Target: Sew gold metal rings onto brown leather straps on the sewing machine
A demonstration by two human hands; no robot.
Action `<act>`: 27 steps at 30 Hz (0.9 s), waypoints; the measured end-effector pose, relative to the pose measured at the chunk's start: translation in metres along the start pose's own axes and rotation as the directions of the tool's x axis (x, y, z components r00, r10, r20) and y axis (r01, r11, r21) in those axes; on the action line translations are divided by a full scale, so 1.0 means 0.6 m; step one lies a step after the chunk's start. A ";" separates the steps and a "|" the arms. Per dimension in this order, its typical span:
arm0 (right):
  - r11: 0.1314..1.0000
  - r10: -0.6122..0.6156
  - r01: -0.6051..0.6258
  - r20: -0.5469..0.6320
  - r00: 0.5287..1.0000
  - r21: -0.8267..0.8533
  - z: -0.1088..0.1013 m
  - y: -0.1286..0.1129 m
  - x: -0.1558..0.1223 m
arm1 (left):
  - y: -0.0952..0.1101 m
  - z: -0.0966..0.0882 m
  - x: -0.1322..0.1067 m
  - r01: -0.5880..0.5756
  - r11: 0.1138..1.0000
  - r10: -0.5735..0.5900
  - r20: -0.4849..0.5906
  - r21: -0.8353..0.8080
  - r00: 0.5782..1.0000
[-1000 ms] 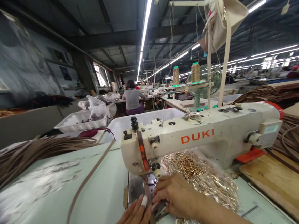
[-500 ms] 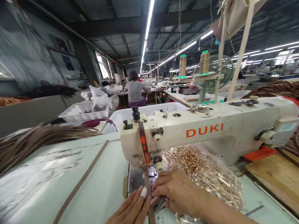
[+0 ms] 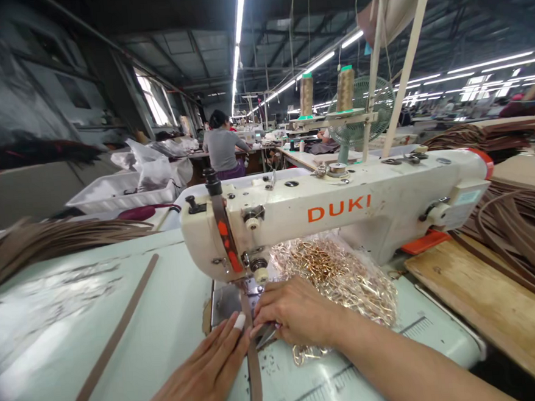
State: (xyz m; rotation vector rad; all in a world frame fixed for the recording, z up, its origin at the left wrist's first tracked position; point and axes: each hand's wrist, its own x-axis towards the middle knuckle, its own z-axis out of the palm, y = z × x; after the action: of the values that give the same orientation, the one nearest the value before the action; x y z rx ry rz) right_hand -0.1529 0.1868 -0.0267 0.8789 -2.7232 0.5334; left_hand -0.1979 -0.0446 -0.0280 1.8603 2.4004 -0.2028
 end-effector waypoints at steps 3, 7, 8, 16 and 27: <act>1.000 0.008 -0.008 0.001 1.000 0.003 0.002 0.003 -0.001 | -0.001 -0.001 -0.003 -0.007 0.999 0.005 -0.031 -0.048 1.000; 1.000 0.013 -0.013 -0.009 1.000 0.003 0.003 0.004 -0.002 | 0.000 -0.007 0.004 -0.004 1.000 0.005 0.029 -0.031 1.000; 1.000 0.012 -0.012 -0.011 1.000 0.003 0.004 0.004 -0.002 | 0.001 -0.010 0.005 -0.006 1.000 0.007 0.043 -0.017 0.999; 0.999 0.024 -0.023 -0.031 0.999 0.039 -0.002 -0.005 0.004 | 0.001 -0.013 0.006 -0.028 0.997 0.026 0.030 0.068 0.999; 0.997 0.056 -0.054 -0.025 0.998 0.058 0.000 -0.005 0.006 | -0.013 0.027 0.019 -0.047 0.994 0.048 -0.008 0.097 0.999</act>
State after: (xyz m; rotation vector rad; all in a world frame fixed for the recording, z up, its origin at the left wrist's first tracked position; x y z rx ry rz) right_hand -0.1539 0.1826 -0.0246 0.8063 -2.7273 0.6323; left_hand -0.2081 -0.0383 -0.0454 1.9616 2.3907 -0.3121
